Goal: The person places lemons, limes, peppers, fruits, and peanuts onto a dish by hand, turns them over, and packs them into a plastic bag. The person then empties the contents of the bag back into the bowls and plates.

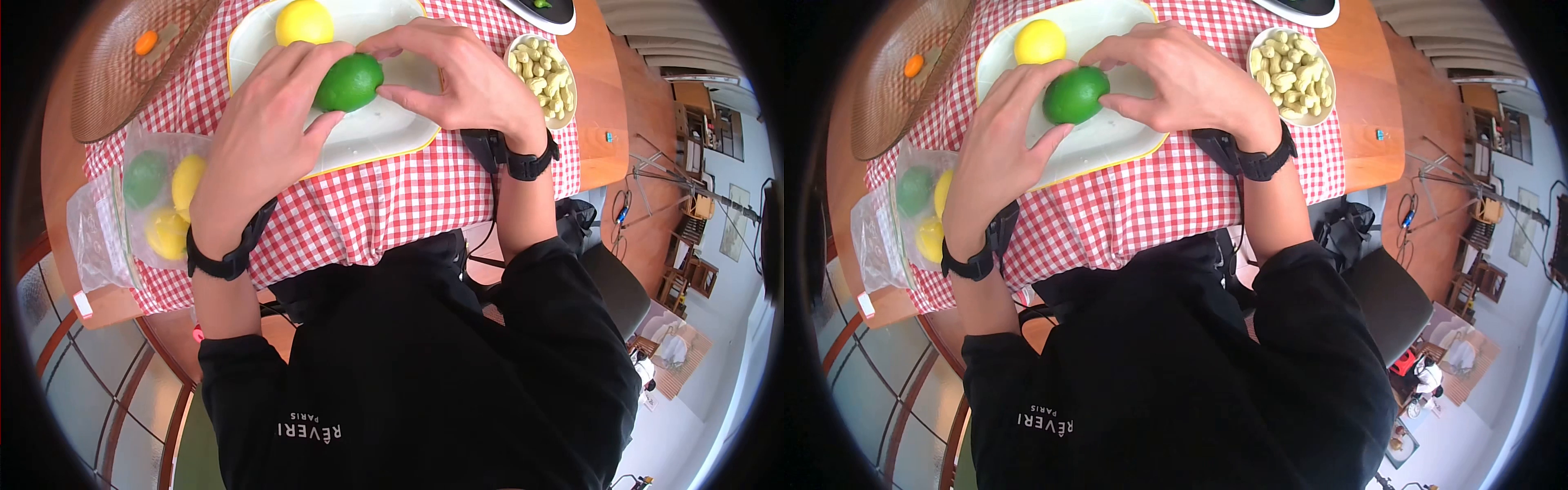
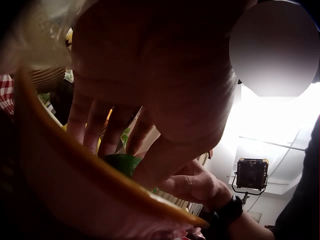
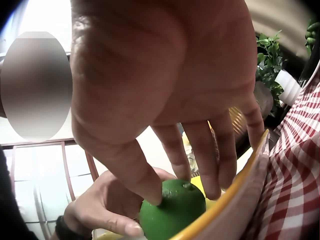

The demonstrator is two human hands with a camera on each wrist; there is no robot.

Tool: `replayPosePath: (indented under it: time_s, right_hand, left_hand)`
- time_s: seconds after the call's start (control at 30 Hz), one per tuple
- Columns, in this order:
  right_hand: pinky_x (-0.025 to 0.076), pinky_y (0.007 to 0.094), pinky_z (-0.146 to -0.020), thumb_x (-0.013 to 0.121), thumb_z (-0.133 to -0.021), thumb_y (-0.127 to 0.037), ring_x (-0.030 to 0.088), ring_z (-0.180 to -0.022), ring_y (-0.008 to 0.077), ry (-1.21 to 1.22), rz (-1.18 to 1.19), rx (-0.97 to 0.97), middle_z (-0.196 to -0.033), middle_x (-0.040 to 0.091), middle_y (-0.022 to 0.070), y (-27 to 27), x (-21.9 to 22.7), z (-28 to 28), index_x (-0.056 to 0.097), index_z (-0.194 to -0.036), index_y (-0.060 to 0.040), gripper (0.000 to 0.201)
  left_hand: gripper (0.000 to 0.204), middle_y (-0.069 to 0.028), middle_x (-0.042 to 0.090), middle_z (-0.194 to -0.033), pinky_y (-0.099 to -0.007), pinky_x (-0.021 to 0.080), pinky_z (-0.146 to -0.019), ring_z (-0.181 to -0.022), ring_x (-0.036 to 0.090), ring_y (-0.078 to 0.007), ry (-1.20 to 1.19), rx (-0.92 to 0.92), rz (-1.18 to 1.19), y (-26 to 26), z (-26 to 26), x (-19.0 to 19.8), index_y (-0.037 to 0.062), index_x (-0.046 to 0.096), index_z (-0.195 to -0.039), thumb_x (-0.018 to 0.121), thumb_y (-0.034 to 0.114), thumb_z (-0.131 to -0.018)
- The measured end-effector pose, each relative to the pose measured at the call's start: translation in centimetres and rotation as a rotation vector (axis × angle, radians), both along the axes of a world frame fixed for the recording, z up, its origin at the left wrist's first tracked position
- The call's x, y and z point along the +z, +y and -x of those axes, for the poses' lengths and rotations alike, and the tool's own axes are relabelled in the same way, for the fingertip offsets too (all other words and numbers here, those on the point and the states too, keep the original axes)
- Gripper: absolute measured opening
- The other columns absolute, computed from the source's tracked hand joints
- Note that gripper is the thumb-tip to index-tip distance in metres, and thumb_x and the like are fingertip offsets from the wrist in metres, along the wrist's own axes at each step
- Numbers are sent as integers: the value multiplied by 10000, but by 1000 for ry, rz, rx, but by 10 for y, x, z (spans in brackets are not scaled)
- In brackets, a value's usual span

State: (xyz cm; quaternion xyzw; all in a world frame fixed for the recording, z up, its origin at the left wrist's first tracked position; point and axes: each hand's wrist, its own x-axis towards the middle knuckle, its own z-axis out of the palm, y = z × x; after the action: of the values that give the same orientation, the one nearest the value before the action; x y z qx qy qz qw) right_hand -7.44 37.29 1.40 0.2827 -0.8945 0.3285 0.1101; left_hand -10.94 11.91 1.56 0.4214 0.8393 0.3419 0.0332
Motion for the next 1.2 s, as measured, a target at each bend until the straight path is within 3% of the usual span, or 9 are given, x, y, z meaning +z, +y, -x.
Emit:
replayPosePath:
  time_s: [0.13,0.27,0.33,0.47,0.77,0.87,0.93,1.07,1.2]
  right_hand:
    - [577,429,-889,872,-848,-308,730,-913,373,-21,30,9,-966,769,178,-6,9,-1,780,-1067,-12,379]
    - [590,403,-882,923,-798,-269,748,-970,302,-96,-54,-28,-1041,770,105,-5,4,-2,773,-1137,-53,428]
    - [565,444,-923,902,-820,-276,719,-1002,372,-59,15,2,-1015,767,168,-5,3,-1,771,-1111,-34,401]
    - [559,449,-948,911,-803,-266,709,-1041,383,-32,5,28,-1048,767,171,-5,3,0,763,-1149,-24,447]
    - [572,456,-913,915,-787,-260,726,-958,413,18,-39,17,-955,756,220,-8,-1,-1,764,-1138,10,467]
    - [547,458,-973,916,-787,-252,711,-1009,394,-24,-90,1,-984,746,197,-7,-1,-1,767,-1138,4,460]
    - [537,448,-1000,924,-777,-313,679,-1108,340,27,-179,-39,-1131,724,126,-5,-5,-3,750,-1250,-53,567]
    - [511,449,-1044,926,-779,-322,667,-1125,327,-8,-158,-64,-1121,708,104,-6,-2,-4,741,-1265,-63,581]
    - [458,439,-1123,922,-791,-309,674,-1154,316,-17,-179,-63,-1160,724,93,-5,-4,-4,727,-1265,-75,563]
  left_hand:
    - [549,-155,656,-1234,-447,511,-1012,-1191,635,-383,32,-19,-7,-1,0,2,52,638,-1324,812,-4,-807]
    - [505,-144,671,-1211,-441,513,-1014,-1175,640,-376,25,-39,-64,-1,0,-2,44,667,-1284,821,11,-804]
    - [511,-150,693,-1221,-445,511,-1018,-1181,639,-376,2,-21,-25,-3,3,-2,46,672,-1289,839,43,-806]
    - [518,-153,709,-1226,-453,512,-1016,-1181,641,-376,-106,4,46,-4,2,3,51,678,-1293,854,72,-806]
    - [553,-158,702,-1209,-457,525,-974,-1151,641,-384,48,-6,-13,-3,1,1,62,677,-1302,852,27,-778]
    - [553,-162,703,-1173,-450,528,-964,-1146,646,-383,50,12,-18,-3,0,3,65,679,-1304,855,36,-780]
    - [562,-170,706,-1158,-451,525,-965,-1148,648,-388,-89,52,60,-4,-1,6,60,673,-1312,853,32,-780]
    - [558,-182,710,-1159,-464,522,-970,-1136,656,-391,-109,66,87,-4,-1,5,52,670,-1316,855,49,-790]
    - [540,-191,711,-1161,-473,523,-966,-1112,667,-388,48,14,20,-5,4,-2,46,672,-1310,859,81,-805]
